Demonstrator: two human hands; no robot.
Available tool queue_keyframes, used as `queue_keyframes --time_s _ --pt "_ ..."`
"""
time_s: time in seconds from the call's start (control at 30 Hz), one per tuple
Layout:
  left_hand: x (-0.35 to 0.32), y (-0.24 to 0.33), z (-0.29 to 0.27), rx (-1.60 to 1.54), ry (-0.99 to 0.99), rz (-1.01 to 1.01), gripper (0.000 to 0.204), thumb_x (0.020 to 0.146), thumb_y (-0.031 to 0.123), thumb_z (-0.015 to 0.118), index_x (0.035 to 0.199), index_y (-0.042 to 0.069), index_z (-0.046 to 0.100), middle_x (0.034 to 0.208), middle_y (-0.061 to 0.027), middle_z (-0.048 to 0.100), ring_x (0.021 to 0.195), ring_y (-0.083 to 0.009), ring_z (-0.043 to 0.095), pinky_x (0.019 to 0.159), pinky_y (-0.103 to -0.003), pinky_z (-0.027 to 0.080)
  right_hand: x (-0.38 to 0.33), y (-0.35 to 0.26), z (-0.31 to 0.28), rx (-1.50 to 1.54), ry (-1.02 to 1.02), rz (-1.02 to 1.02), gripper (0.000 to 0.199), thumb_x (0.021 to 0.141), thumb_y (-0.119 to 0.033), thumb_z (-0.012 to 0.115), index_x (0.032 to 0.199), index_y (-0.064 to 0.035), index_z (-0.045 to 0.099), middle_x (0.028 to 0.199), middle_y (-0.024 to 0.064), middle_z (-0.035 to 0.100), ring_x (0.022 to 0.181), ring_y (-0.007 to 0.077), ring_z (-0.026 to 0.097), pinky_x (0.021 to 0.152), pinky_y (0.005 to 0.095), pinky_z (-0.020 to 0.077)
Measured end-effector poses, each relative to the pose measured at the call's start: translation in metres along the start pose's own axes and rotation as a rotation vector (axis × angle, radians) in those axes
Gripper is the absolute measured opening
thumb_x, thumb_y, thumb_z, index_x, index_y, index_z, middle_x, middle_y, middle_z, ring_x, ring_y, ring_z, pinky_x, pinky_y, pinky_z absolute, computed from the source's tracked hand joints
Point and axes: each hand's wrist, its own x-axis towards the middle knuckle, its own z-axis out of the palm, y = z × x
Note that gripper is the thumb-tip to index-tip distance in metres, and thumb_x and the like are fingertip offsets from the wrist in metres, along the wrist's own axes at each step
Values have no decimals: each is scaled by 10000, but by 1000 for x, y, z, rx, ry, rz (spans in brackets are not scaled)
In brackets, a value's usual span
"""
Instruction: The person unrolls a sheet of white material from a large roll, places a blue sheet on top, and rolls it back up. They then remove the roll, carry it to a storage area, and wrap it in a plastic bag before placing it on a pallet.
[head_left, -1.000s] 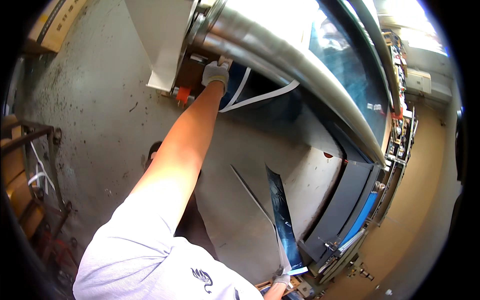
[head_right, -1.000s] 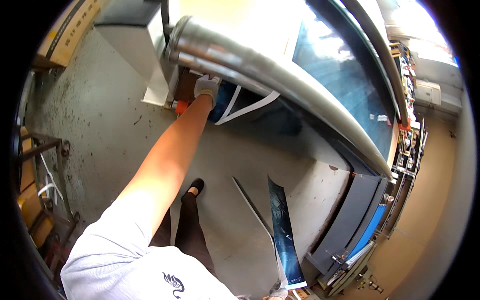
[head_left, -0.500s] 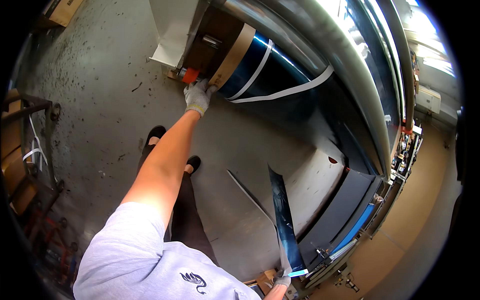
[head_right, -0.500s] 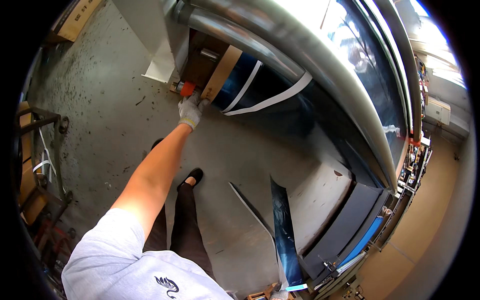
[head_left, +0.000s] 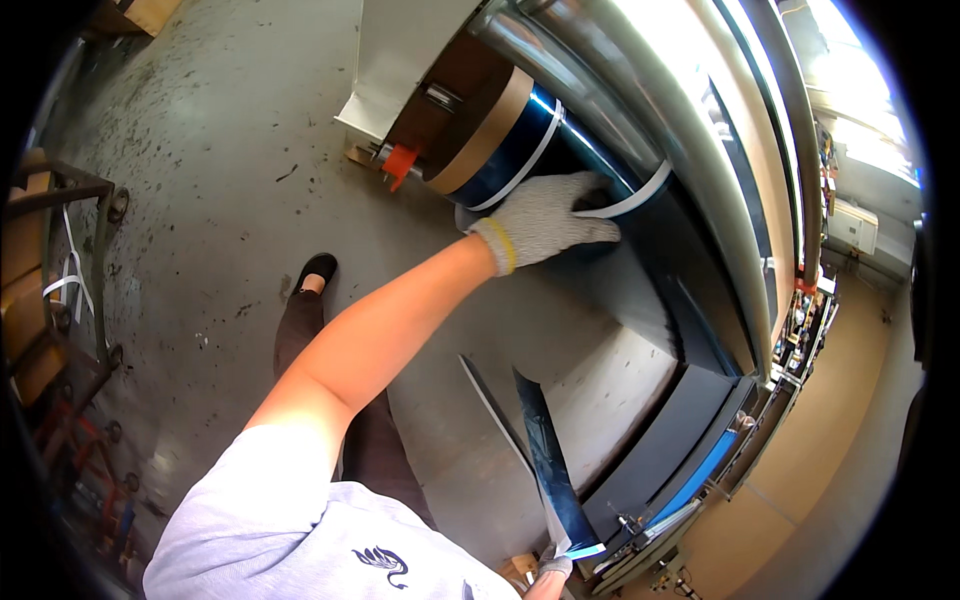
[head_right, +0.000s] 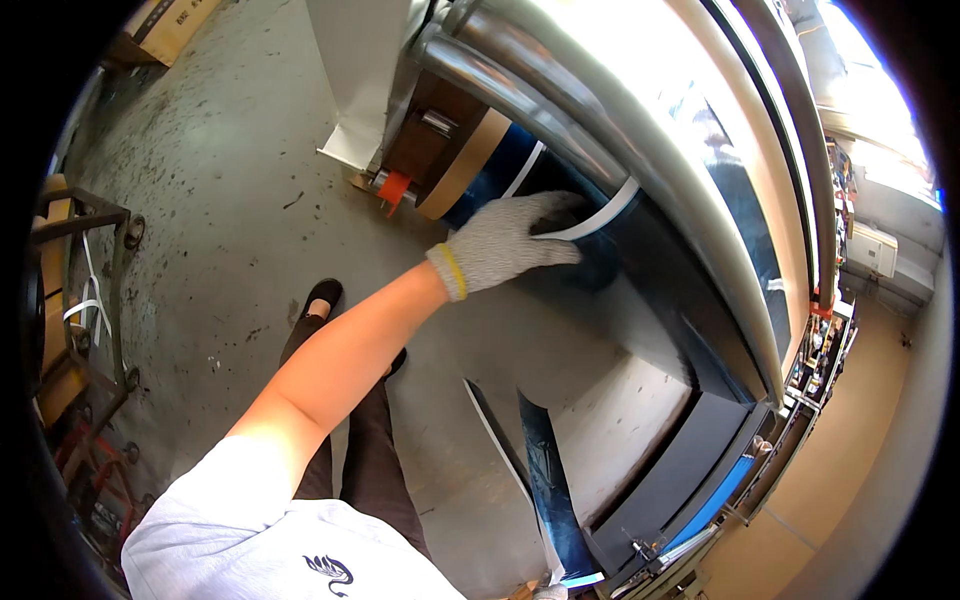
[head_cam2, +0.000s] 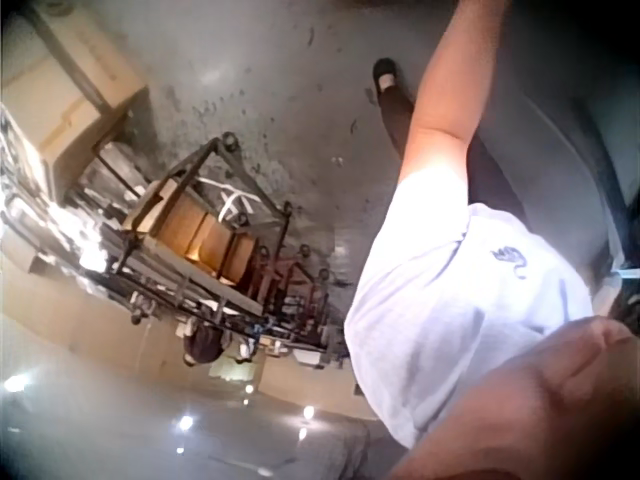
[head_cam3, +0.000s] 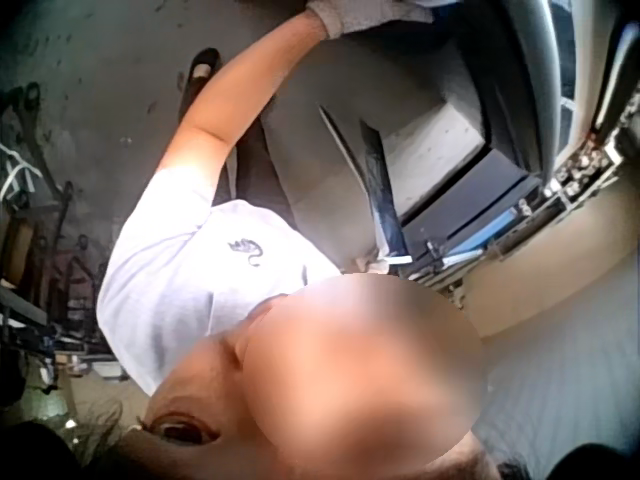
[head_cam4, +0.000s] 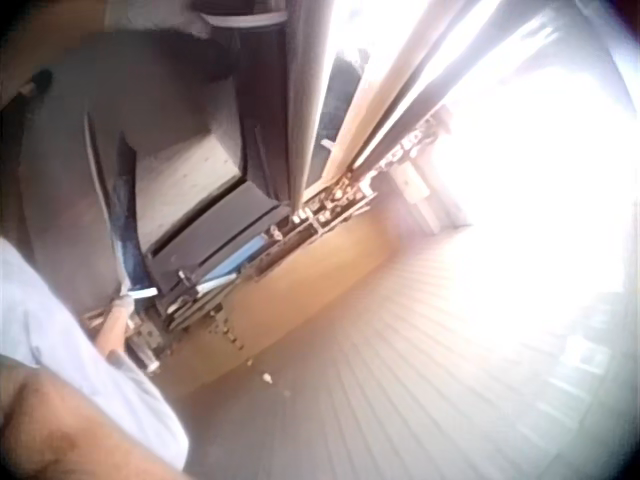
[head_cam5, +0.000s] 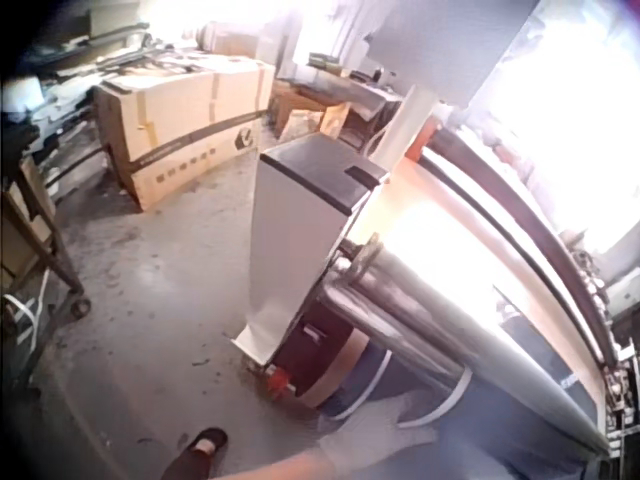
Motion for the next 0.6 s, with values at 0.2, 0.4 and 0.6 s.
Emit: queue_keyframes --time_s 0.2,0.4,0.6 --pt "10 7 21 65 29 -47 525 790 424 721 1047 -30 654 992 -227 663 924 -374 629 836 -409 490 -1 -6 5 -47 -24 -22 285 929 -187 501 1148 -90 655 1075 75 685 909 232 684 731 405 578" --pt "-36 -22 42 246 39 11 406 796 423 689 818 19 661 808 -207 631 808 -398 600 749 -465 471 0 2 -15 -84 25 7 277 924 -181 509 1138 -92 661 1069 74 685 906 228 684 727 405 575" --pt "-109 -49 61 470 -116 213 283 789 357 695 831 78 670 836 -93 629 859 -304 604 821 -414 460 8 6 -28 -7 33 -15 270 919 -176 517 1128 -95 666 1063 73 685 903 223 684 724 405 572"
